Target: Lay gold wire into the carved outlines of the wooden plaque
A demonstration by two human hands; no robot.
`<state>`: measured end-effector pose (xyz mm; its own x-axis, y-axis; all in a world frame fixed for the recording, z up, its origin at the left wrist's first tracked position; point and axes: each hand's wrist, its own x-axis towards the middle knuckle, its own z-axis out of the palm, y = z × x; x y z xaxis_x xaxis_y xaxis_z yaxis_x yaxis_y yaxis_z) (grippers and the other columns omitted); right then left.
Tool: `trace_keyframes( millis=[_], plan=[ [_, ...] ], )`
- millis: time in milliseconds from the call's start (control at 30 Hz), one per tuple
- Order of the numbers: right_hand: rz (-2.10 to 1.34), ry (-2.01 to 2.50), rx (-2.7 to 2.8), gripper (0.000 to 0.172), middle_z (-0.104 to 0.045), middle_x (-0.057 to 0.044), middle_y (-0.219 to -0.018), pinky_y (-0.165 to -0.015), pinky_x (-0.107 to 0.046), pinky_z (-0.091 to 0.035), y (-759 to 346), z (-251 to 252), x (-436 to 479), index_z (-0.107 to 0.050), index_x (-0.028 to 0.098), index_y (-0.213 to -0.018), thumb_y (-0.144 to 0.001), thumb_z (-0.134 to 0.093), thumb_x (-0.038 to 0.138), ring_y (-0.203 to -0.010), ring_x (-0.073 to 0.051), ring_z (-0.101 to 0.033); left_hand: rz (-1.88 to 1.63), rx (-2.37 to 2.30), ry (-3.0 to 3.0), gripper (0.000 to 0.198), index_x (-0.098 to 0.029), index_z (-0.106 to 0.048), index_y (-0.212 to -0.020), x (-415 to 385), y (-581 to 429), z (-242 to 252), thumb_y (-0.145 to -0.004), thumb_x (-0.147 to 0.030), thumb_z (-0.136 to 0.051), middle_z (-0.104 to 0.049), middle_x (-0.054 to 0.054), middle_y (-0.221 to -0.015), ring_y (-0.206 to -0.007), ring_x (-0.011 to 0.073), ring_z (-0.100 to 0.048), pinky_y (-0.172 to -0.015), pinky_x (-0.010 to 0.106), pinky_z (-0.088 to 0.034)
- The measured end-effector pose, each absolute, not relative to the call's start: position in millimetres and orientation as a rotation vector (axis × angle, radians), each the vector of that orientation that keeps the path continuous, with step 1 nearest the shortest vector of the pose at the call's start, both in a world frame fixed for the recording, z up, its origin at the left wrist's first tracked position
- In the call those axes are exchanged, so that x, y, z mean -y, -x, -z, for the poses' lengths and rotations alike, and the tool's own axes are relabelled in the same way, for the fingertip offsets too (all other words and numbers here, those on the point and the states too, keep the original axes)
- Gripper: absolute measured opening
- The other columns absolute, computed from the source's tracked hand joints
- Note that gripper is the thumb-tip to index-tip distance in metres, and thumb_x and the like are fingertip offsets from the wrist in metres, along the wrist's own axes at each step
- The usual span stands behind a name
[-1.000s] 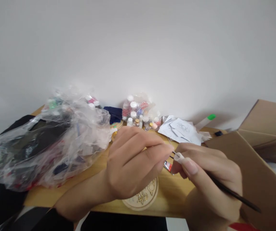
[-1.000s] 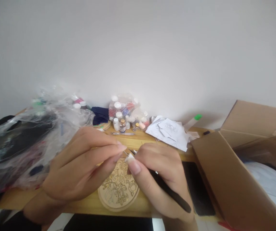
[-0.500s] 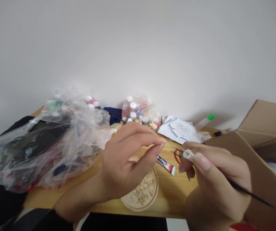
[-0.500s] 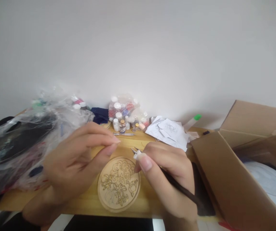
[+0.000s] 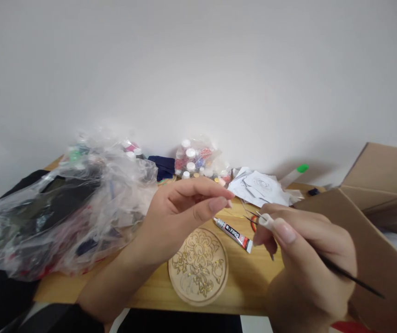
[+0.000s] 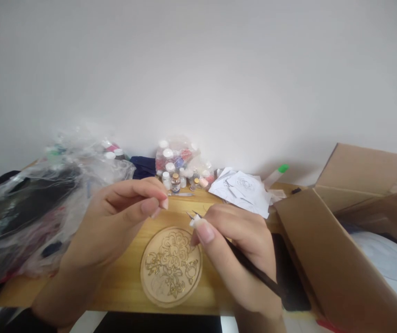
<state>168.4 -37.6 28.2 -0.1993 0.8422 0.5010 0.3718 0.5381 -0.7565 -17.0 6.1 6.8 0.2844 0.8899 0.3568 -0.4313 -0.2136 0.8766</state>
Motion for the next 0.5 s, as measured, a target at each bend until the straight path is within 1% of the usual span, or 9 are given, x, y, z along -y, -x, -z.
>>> trace_keyframes(
  millis=[133, 333, 500],
  plan=[
    [-0.616, 0.983, 1.785, 0.035, -0.058, 0.001, -0.054, -0.047, -0.028, -0.041, -167.8, -28.2, 37.0, -0.065, 0.023, -0.066, -0.095, -0.05, 0.035, -0.051, -0.012, -0.054, -1.297, -0.516, -1.235, 0.01, -0.028, -0.076, -0.086, -6.3, 16.9, -5.6, -0.083, -0.02, -0.071, -0.073, -0.004, -0.083, -0.082, 0.008, -0.068, -0.077, 0.016, -0.054],
    [-0.569, 0.969, 1.823, 0.034, -0.059, 0.0, -0.054, -0.047, -0.029, -0.041, -168.4, -28.3, 35.6, -0.065, 0.023, -0.067, -0.095, -0.049, 0.033, -0.052, -0.014, -0.054, -1.363, -0.492, -1.333, 0.017, -0.028, -0.076, -0.088, -8.8, 16.5, -4.4, -0.082, -0.014, -0.07, -0.074, -0.002, -0.083, -0.082, 0.0108, -0.07, -0.077, 0.021, -0.058],
    [-0.606, 0.971, 1.839, 0.034, -0.058, -0.001, -0.055, -0.047, -0.03, -0.041, -168.6, -28.7, 35.8, -0.065, 0.024, -0.068, -0.095, -0.048, 0.033, -0.053, -0.015, -0.055, -1.377, -0.512, -1.382, 0.015, -0.028, -0.075, -0.09, -9.4, 16.6, -3.2, -0.083, -0.016, -0.069, -0.074, -0.001, -0.084, -0.085, 0.0142, -0.07, -0.083, 0.028, -0.059]
  ],
)
